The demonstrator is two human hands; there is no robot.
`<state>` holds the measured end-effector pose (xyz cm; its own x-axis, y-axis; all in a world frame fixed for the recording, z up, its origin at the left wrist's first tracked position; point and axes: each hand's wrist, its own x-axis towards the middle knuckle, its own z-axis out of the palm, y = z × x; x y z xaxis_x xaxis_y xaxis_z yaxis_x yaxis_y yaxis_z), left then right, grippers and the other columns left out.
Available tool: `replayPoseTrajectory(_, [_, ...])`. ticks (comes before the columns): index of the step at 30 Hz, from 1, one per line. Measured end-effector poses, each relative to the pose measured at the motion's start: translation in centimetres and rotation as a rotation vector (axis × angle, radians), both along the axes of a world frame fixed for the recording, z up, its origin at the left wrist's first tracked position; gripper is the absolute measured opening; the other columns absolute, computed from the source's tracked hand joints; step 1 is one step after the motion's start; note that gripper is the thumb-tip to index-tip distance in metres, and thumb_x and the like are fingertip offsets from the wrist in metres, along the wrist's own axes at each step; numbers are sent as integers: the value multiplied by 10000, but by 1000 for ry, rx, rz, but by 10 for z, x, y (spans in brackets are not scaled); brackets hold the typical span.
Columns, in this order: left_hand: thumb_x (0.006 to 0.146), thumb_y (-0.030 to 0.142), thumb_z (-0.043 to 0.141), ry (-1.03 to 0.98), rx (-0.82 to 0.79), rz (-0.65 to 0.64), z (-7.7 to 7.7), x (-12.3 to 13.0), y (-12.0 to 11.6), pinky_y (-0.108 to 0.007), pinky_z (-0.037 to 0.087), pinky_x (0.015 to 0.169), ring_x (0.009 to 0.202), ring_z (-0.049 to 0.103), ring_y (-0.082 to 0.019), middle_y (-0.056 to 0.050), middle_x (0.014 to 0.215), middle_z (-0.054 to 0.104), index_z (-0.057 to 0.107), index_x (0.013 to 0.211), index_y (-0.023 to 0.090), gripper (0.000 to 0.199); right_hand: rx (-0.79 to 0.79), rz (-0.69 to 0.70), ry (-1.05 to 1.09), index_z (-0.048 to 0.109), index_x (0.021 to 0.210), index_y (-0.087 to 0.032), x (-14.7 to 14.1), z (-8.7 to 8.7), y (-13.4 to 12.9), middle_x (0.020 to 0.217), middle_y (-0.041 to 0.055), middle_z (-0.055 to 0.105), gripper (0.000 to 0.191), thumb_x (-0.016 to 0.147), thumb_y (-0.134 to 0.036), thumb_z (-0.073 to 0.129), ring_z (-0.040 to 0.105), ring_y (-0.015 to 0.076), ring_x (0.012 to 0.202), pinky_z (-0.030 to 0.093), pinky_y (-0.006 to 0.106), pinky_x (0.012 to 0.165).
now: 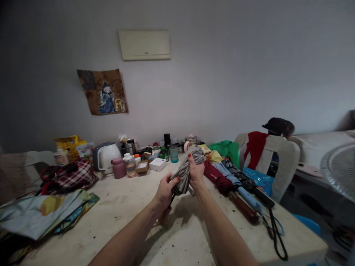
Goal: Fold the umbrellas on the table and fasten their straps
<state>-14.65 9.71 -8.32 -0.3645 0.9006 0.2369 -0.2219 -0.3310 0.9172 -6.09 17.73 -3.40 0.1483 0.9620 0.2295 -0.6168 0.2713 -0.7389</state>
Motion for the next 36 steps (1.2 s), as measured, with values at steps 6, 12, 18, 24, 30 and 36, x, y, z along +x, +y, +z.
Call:
replayPoseTrajectory(6, [532,588,783,70,-374,-478,1,-10,-7,-210,365,445,525,584,-139,-29,713,657,536,919,169,622,101,117,80,602,967,-162,8,-7,6,925,74,706,657,498,-570,815,685,242,875,574,369,760])
replayPoseTrajectory(12, [779,416,627,542,-280,-134,-2,-1,-7,-214,337,467,467,437,-91,6,609,585,625,910,152,294,53,-3,14,627,1049,-134,-3,-15,0,1021,107,710,711,462,-453,871,677,235,893,557,359,808])
replayPoseTrajectory(18, [786,296,607,887,-172,104,2,9,-15,-359,453,822,919,619,-263,-132,1001,696,658,1079,143,334,52,-8,-7,606,1153,-123,-3,-18,-1,1121,133,688,772,474,-354,891,664,253,986,564,362,817])
replayPoseTrajectory(24, [513,486,858,128,-115,-581,2,-18,-14,-318,483,705,780,632,-205,-108,943,693,610,1106,142,729,97,237,17,670,991,-152,6,-18,-12,908,70,739,601,490,-409,883,689,207,749,576,304,659])
replayPoseTrajectory(30, [460,552,873,5,-240,-739,-11,-16,-12,-180,246,430,453,443,-47,-30,673,610,598,821,115,630,118,538,12,688,827,-163,15,-18,-30,695,32,711,446,556,-479,849,654,177,568,561,292,570])
replayPoseTrajectory(36, [609,441,806,398,-269,-307,8,-5,-14,-212,290,487,471,375,-46,58,607,511,596,837,157,421,52,498,-96,657,756,-136,22,-9,-18,664,58,704,449,453,-359,903,665,200,592,553,302,556])
